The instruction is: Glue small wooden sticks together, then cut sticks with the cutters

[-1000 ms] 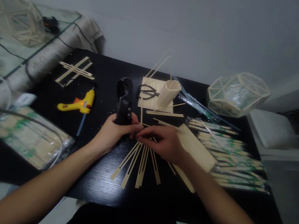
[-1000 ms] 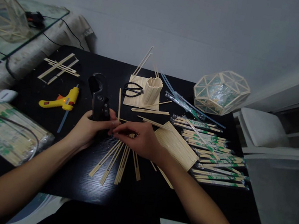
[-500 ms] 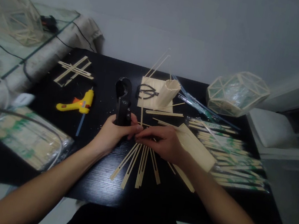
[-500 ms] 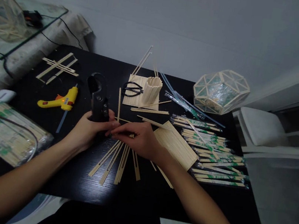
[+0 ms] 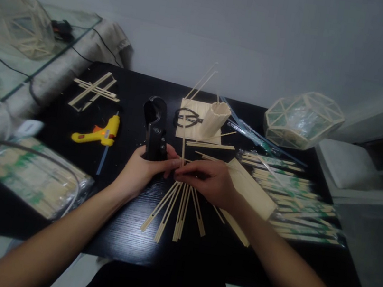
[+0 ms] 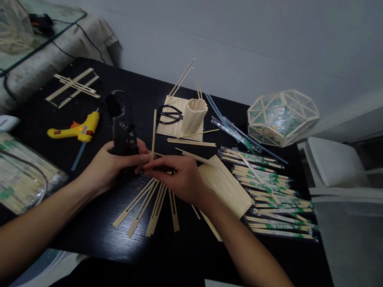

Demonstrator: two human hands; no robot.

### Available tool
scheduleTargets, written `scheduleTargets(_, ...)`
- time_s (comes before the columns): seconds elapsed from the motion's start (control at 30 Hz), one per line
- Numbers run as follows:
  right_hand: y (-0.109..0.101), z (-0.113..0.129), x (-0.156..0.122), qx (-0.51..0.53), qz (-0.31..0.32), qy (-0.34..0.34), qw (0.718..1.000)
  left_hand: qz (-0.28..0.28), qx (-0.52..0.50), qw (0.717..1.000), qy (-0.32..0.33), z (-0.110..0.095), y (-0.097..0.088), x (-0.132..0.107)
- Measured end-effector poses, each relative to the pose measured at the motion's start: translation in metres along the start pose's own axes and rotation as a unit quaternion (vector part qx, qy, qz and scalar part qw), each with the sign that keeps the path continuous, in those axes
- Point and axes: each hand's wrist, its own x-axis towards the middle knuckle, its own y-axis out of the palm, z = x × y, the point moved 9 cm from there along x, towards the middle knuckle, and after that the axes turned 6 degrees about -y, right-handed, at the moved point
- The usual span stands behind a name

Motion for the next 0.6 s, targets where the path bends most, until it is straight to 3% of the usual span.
scheduleTargets(0.6,0.0059,0.002,-0.0019,-0.03,0.03,-0.04,0.998,-0.016,-0.002,1.0,-0.022,0.0065,-0.0026,0.0032)
